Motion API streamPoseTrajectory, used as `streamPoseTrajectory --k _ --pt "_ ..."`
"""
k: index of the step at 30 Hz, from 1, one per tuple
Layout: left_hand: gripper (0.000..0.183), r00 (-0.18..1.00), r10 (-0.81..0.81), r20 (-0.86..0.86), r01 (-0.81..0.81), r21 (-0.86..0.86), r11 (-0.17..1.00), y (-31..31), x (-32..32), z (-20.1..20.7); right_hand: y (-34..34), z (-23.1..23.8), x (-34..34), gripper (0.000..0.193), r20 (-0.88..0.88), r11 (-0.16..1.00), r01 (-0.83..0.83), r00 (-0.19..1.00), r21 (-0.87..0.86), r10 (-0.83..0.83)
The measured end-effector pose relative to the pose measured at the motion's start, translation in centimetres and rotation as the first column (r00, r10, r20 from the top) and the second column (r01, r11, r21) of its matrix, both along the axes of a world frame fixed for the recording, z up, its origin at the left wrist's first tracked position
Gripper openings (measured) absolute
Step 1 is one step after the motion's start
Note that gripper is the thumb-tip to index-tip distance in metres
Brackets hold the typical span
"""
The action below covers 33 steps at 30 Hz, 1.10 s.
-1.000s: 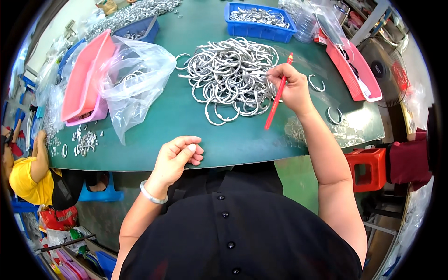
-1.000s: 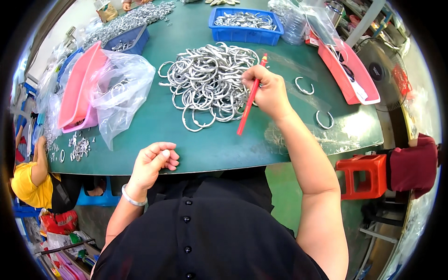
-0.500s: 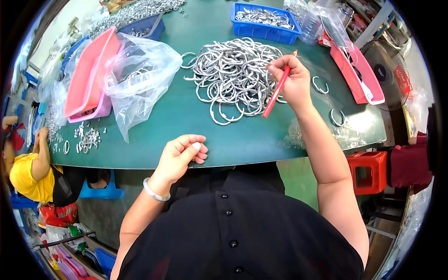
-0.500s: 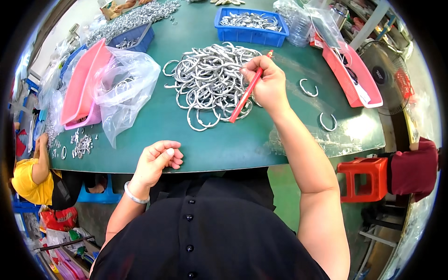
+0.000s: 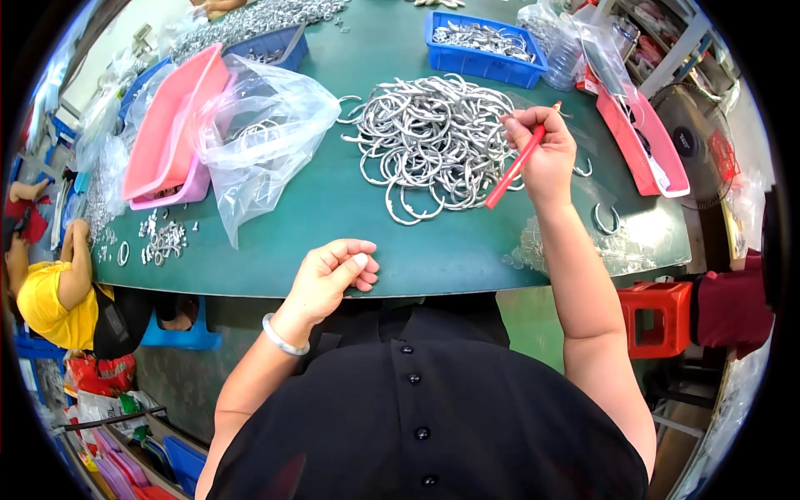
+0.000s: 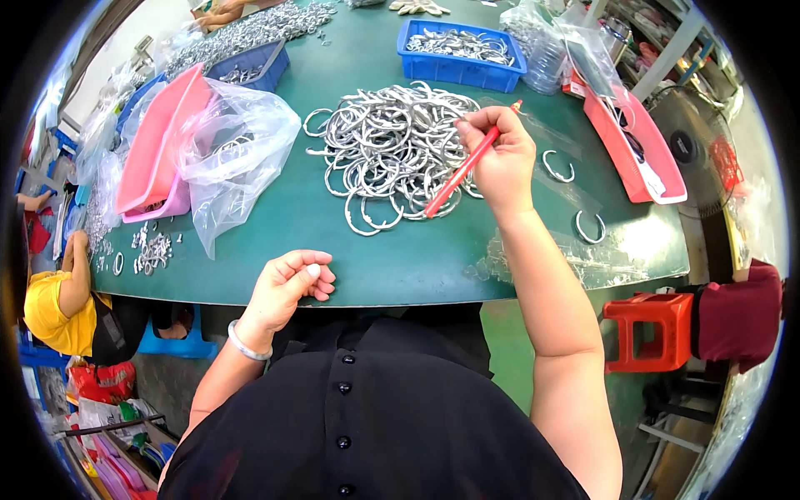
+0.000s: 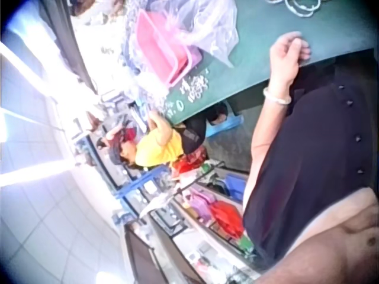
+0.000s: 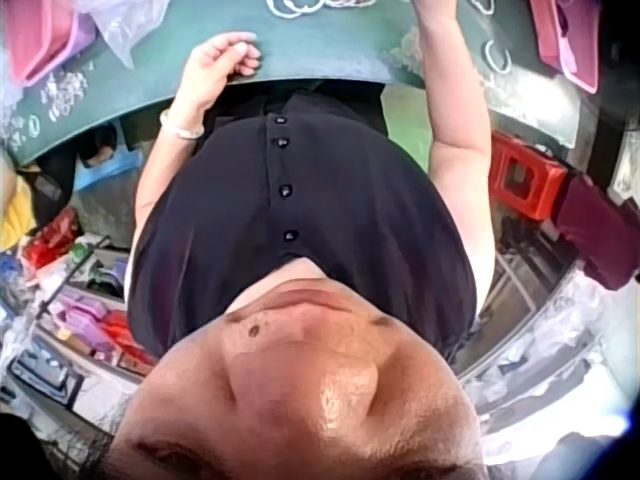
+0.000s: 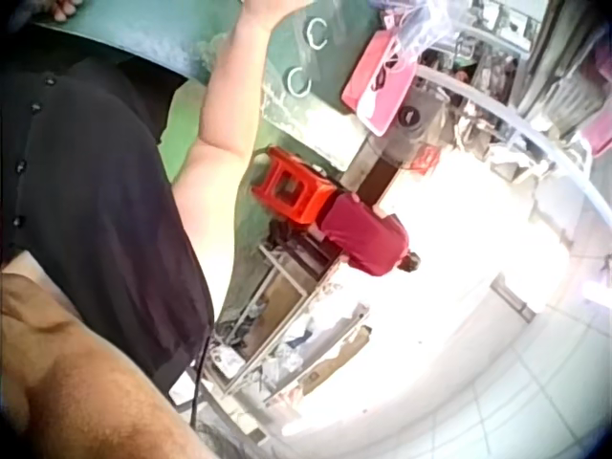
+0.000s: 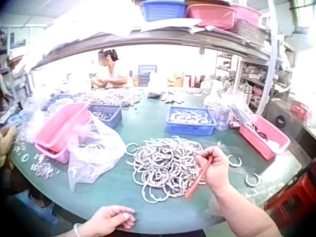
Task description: The person holds metal rings from a pile and applies markings to them with a red marker before setting them aside on the table.
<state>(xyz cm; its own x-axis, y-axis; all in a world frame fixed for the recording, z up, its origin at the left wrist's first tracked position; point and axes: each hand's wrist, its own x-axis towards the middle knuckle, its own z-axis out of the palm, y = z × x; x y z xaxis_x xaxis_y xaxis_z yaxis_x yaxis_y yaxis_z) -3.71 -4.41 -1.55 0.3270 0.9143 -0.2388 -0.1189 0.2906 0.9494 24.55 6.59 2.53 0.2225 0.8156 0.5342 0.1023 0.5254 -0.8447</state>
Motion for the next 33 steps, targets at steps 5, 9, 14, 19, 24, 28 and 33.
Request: streamPoseTrajectory --k 5,9,14,19,24,28,33 --pt "0.022 1.000 -0.023 -0.005 0.023 0.001 1.000 0.0 0.4 0.3 -2.6 1.6 1.5 0.016 0.550 0.914 0.066 0.781 0.401 -0.298" --pt "0.022 0.998 -0.051 0.020 0.051 0.009 0.999 0.3 1.1 1.2 -4.9 2.4 2.1 0.022 0.731 0.940 0.006 0.627 0.341 -0.269" --pt "0.026 0.993 -0.089 0.074 0.092 -0.030 0.995 0.7 2.1 2.0 -7.0 2.3 1.7 0.021 0.594 0.933 -0.084 0.790 0.350 -0.151" --pt "0.031 0.963 -0.119 0.241 0.157 -0.147 0.977 1.7 3.2 2.5 -6.8 0.0 -1.4 0.018 0.588 0.931 -0.217 0.809 0.292 0.005" --pt "0.035 0.997 -0.052 0.056 0.054 -0.045 0.997 1.8 4.3 2.0 -6.6 -3.1 -4.4 0.011 -0.002 0.940 -0.340 0.940 -0.003 0.340" --pt "0.028 0.935 0.196 -0.294 -0.080 0.365 0.927 2.0 5.2 0.2 -6.9 -3.3 -6.5 0.015 -0.158 0.893 -0.437 0.894 -0.107 0.419" --pt "0.018 0.978 0.160 -0.134 -0.139 0.157 0.978 1.9 4.8 0.3 -6.8 -3.3 -6.1 0.015 -0.200 0.890 -0.441 0.888 -0.116 0.414"
